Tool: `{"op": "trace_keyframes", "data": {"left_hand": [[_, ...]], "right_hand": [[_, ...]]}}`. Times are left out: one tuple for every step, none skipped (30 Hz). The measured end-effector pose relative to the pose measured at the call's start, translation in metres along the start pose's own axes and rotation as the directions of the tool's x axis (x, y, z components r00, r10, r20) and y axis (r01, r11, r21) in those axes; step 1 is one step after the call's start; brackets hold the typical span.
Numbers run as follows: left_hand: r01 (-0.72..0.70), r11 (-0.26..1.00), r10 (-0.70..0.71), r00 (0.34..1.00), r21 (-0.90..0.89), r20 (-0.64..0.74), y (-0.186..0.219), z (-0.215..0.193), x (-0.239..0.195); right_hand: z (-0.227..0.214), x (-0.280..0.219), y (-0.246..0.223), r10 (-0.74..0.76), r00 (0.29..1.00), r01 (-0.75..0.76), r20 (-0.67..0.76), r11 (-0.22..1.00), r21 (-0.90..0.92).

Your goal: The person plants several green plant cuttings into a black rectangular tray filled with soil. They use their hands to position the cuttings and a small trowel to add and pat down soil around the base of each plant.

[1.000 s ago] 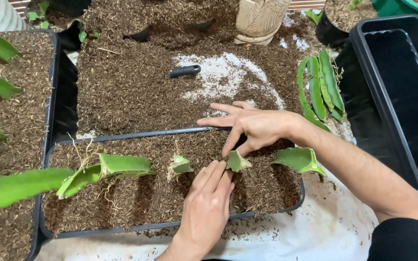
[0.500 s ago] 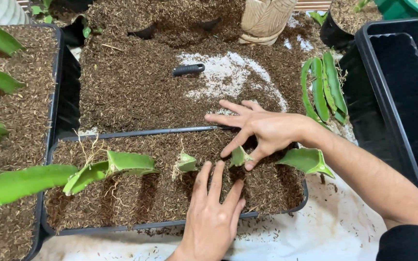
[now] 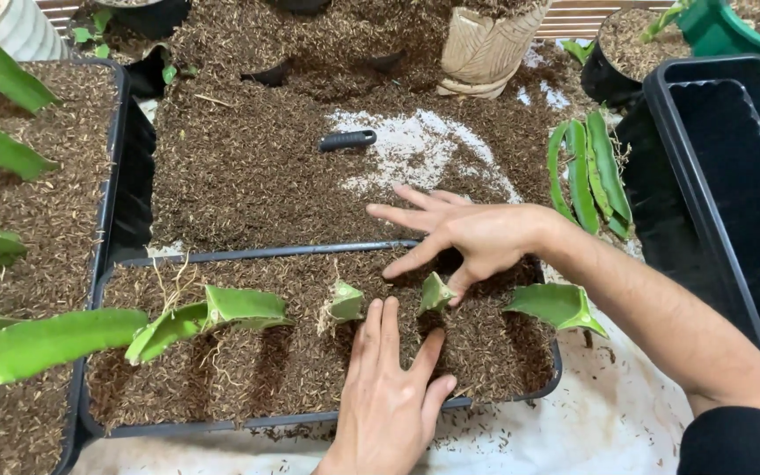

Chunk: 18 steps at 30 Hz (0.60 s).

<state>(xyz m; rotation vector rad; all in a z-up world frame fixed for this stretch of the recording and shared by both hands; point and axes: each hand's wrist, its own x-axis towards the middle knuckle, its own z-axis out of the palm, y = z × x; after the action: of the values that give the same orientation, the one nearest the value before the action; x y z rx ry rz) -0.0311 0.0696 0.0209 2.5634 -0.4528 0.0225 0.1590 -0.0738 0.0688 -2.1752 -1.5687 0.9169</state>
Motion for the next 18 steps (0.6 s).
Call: {"op": "trace_keyframes", "data": {"left_hand": [[0.003,1.000,-0.003,1.000,0.000,-0.001,0.001,0.000,0.000],[0.007,1.000,-0.007,1.000,0.012,0.015,0.003,0.000,0.000],[0.010,1.000,-0.011,0.999,0.024,0.031,0.004,0.000,-0.001],[0.008,1.000,-0.009,1.000,0.026,0.029,0.002,0.005,-0.001],[-0.001,0.996,0.003,1.000,0.094,-0.027,0.000,0.010,-0.002],[-0.003,0.988,0.016,0.997,0.157,-0.080,-0.001,0.015,-0.002],[-0.004,0.988,0.016,0.997,0.155,-0.081,-0.002,0.014,0.001],[-0.009,0.987,0.025,0.995,0.158,-0.098,-0.003,0.013,0.002],[-0.015,0.987,0.034,0.993,0.161,-0.116,-0.003,0.012,0.003],[-0.015,0.986,0.034,0.992,0.163,-0.118,-0.004,0.011,0.003],[-0.019,0.985,0.041,0.991,0.169,-0.124,-0.003,0.011,0.003],[-0.028,0.984,0.051,0.990,0.177,-0.128,-0.004,0.010,0.003],[-0.032,0.983,0.056,0.990,0.181,-0.128,-0.005,0.008,0.001],[-0.063,0.989,0.078,0.990,0.134,-0.114,-0.005,0.006,-0.001],[-0.093,0.992,0.101,0.990,0.086,-0.101,-0.006,0.005,-0.003],[-0.090,0.993,0.098,0.990,0.081,-0.103,-0.004,0.004,-0.006],[-0.099,0.993,0.106,0.985,0.061,-0.136,-0.002,0.003,-0.008],[-0.113,0.992,0.119,0.979,0.047,-0.166,-0.002,0.000,-0.010]], "right_hand": [[-0.003,0.003,0.000,-0.002,1.000,0.002,0.002,1.000,0.000],[-0.005,0.005,0.001,-0.006,1.000,0.007,0.030,1.000,-0.026],[-0.007,0.008,0.001,-0.010,0.998,0.013,0.059,0.999,-0.052],[-0.007,0.011,-0.004,-0.010,0.998,0.013,0.056,0.998,-0.055],[-0.007,0.014,-0.010,0.051,0.995,-0.044,0.084,0.995,-0.090],[-0.006,0.017,-0.015,0.114,0.987,-0.099,0.115,0.987,-0.125],[-0.004,0.017,-0.012,0.115,0.987,-0.101,0.116,0.987,-0.125],[0.001,0.016,-0.010,0.086,0.993,-0.071,0.082,0.984,-0.164],[0.006,0.015,-0.007,0.055,0.997,-0.044,0.049,0.978,-0.204],[0.007,0.015,-0.008,0.054,0.997,-0.043,0.048,0.977,-0.207],[0.008,0.014,-0.010,0.047,0.998,-0.038,0.036,0.975,-0.219],[0.009,0.013,-0.011,0.041,0.999,-0.035,0.019,0.972,-0.231],[0.007,0.006,-0.010,0.041,0.999,-0.037,0.014,0.972,-0.233],[0.006,-0.001,-0.009,0.014,1.000,-0.016,-0.020,0.994,-0.108],[0.004,-0.007,-0.008,-0.008,0.998,0.009,-0.057,1.000,0.018],[0.006,-0.013,-0.003,-0.007,0.999,0.008,-0.052,1.000,0.018],[0.008,-0.019,0.001,-0.005,0.997,0.005,-0.082,1.000,0.001],[0.010,-0.024,0.005,-0.004,0.993,0.002,-0.119,1.000,-0.016]]}}
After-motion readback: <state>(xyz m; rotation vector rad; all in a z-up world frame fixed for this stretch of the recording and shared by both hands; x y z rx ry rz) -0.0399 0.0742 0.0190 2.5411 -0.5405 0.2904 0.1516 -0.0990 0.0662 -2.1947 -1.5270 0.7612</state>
